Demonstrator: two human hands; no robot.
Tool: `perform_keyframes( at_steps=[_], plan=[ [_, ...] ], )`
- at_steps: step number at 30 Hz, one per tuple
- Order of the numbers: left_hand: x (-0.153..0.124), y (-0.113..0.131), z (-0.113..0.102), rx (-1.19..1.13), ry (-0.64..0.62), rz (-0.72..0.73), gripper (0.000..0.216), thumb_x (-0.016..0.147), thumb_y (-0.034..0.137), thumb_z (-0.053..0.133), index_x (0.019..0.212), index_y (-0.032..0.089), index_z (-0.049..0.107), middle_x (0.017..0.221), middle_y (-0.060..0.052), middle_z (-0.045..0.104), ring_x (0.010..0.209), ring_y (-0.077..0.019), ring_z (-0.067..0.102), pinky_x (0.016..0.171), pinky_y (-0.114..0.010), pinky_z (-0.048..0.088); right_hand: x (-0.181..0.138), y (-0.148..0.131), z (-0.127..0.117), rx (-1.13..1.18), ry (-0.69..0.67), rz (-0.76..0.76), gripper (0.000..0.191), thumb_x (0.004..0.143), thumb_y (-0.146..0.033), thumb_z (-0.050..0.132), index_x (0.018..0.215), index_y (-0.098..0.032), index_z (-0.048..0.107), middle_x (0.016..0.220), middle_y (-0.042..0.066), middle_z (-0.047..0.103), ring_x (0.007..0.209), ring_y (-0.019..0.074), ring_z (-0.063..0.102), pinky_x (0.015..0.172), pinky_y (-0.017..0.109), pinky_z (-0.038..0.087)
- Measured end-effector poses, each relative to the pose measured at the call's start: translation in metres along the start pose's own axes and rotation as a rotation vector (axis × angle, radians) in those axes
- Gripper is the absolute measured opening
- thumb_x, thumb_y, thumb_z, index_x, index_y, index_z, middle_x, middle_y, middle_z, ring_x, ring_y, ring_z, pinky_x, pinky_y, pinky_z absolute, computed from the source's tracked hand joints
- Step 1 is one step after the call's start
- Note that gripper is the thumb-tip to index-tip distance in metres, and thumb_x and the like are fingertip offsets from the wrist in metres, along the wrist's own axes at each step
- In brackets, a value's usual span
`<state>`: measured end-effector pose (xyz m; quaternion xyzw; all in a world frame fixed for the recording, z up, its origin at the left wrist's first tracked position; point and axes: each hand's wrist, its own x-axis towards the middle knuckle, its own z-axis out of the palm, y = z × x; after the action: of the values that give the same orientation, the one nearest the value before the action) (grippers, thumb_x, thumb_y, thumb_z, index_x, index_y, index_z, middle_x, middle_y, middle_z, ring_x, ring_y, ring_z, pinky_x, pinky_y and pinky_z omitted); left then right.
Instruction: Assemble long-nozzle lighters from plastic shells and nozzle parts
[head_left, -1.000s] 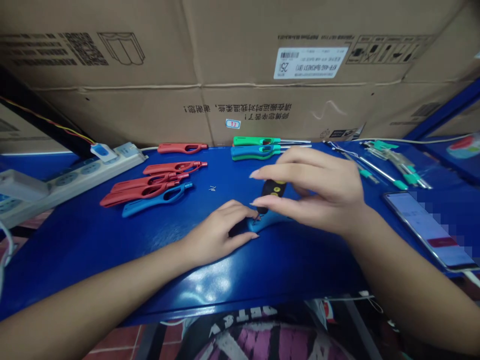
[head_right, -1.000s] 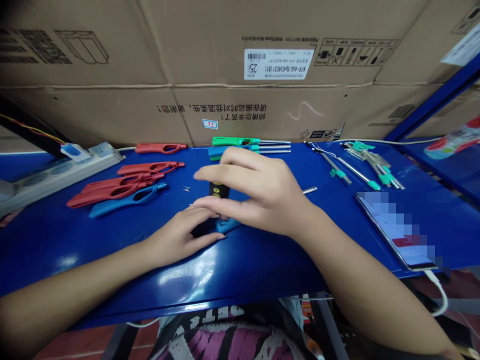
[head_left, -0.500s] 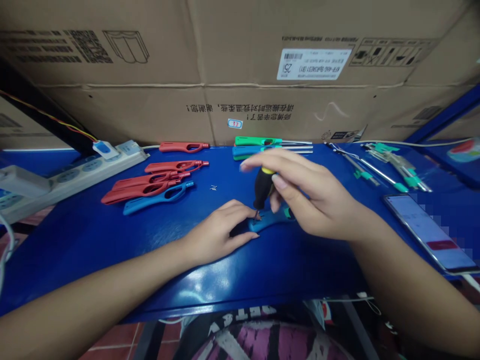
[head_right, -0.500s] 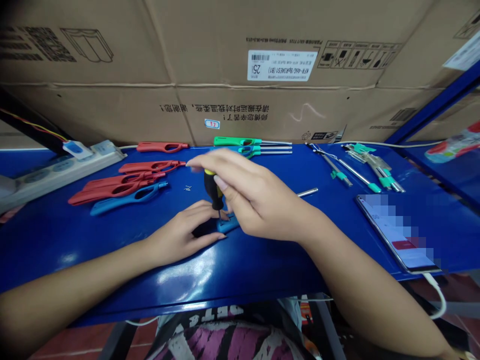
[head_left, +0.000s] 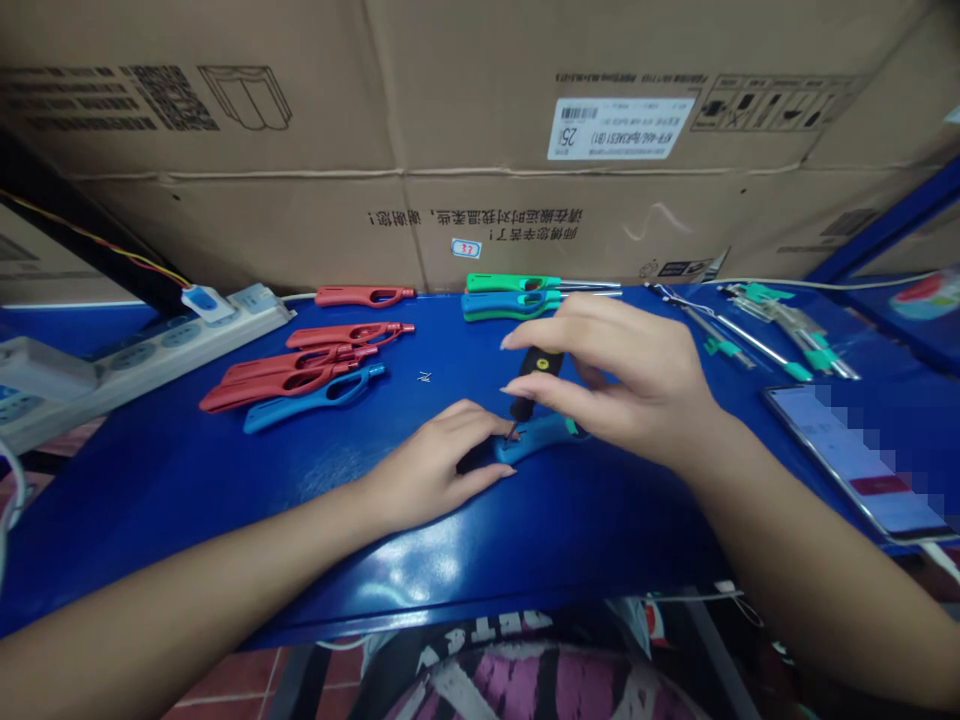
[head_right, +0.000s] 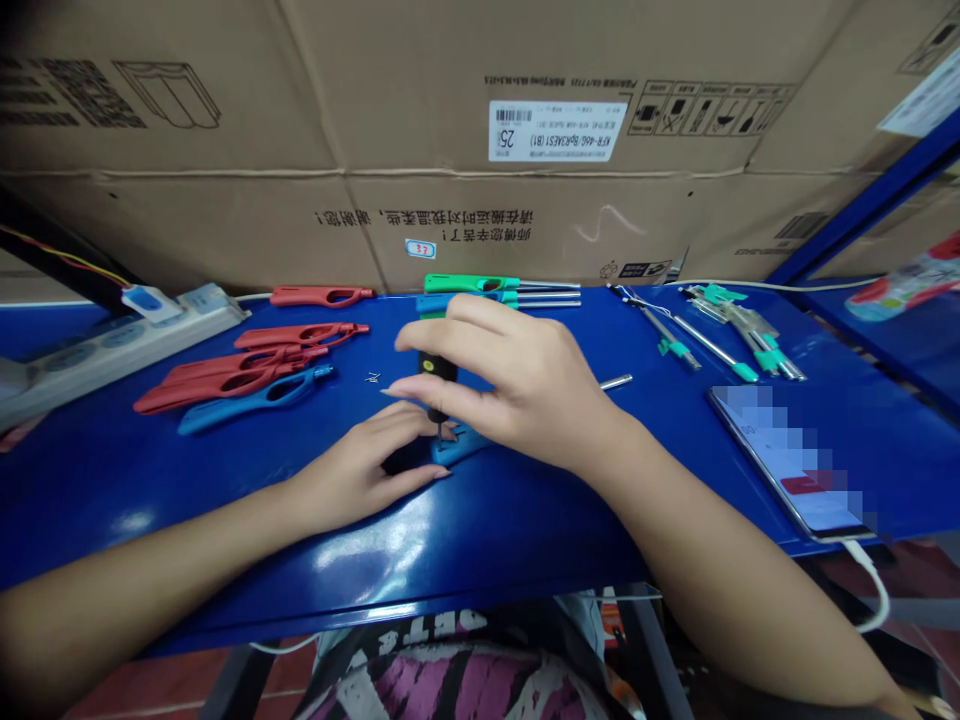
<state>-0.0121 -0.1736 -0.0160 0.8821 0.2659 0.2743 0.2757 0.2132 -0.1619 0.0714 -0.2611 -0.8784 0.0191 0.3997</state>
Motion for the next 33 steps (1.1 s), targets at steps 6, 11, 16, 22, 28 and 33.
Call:
perform_keyframes(
  at_steps=[6, 11, 16, 22, 28, 33],
  plan=[
    [0.0006, -0.0003, -0.0002, -0.004, 0.006, 0.0, 0.028, 0.095, 0.03, 0.067, 0.122, 0.021, 0.062, 0.115, -0.008, 0.069, 0.11, -0.0236, 0.062, 0.098, -0.041, 0.052, 0.0003, -0.0021, -0.001, 0.224, -0.067, 0.095, 0.032, 0.104, -0.02, 0.045, 0.13, -0.02, 0.064, 0.113, 0.007, 0.071, 0.08, 0.0125, 0.067, 0.072, 0.028, 0.057],
    [0.0001, -0.0008, 0.0002, -0.008, 0.006, 0.003, 0.029, 0.096, 0.03, 0.067, 0.122, 0.021, 0.061, 0.117, -0.008, 0.069, 0.112, -0.0231, 0.062, 0.1, -0.041, 0.051, -0.0002, -0.001, 0.0007, 0.012, 0.053, 0.026, 0.024, 0.096, -0.036, 0.063, 0.113, -0.021, 0.072, 0.1, 0.006, 0.072, 0.087, 0.0174, 0.066, 0.078, 0.032, 0.057],
    [0.0013, 0.0007, -0.0006, -0.006, 0.002, -0.006, 0.029, 0.095, 0.03, 0.069, 0.121, 0.02, 0.062, 0.114, -0.007, 0.07, 0.109, -0.0218, 0.062, 0.097, -0.038, 0.052, -0.0012, -0.0015, 0.0042, 0.187, -0.074, 0.093, 0.04, 0.104, -0.018, 0.04, 0.141, -0.019, 0.055, 0.123, 0.009, 0.068, 0.1, 0.0159, 0.067, 0.085, 0.032, 0.057],
    [0.0011, 0.0018, -0.0014, -0.007, 0.01, -0.009, 0.027, 0.095, 0.03, 0.068, 0.12, 0.021, 0.063, 0.114, -0.007, 0.07, 0.11, -0.0228, 0.063, 0.099, -0.041, 0.052, -0.0022, 0.0024, 0.0056, -0.055, 0.081, 0.008, 0.028, 0.096, -0.037, 0.064, 0.116, -0.02, 0.071, 0.099, 0.006, 0.073, 0.088, 0.0183, 0.068, 0.081, 0.032, 0.056],
    [0.0001, -0.0008, 0.0, 0.012, -0.002, -0.002, 0.029, 0.096, 0.031, 0.067, 0.122, 0.021, 0.063, 0.117, -0.009, 0.07, 0.112, -0.024, 0.063, 0.1, -0.042, 0.052, -0.0004, -0.0001, 0.0036, 0.238, -0.079, 0.018, 0.034, 0.105, -0.024, 0.045, 0.135, -0.021, 0.06, 0.108, 0.006, 0.071, 0.094, 0.0149, 0.067, 0.084, 0.03, 0.056],
    [-0.0012, -0.0023, 0.0011, 0.029, 0.01, 0.004, 0.031, 0.095, 0.032, 0.068, 0.123, 0.02, 0.062, 0.119, -0.009, 0.07, 0.113, -0.0234, 0.064, 0.101, -0.041, 0.051, -0.0019, -0.0021, 0.0047, -0.034, 0.031, -0.071, 0.03, 0.097, -0.036, 0.063, 0.119, -0.016, 0.069, 0.101, 0.007, 0.072, 0.083, 0.0156, 0.066, 0.073, 0.028, 0.054]
  ],
)
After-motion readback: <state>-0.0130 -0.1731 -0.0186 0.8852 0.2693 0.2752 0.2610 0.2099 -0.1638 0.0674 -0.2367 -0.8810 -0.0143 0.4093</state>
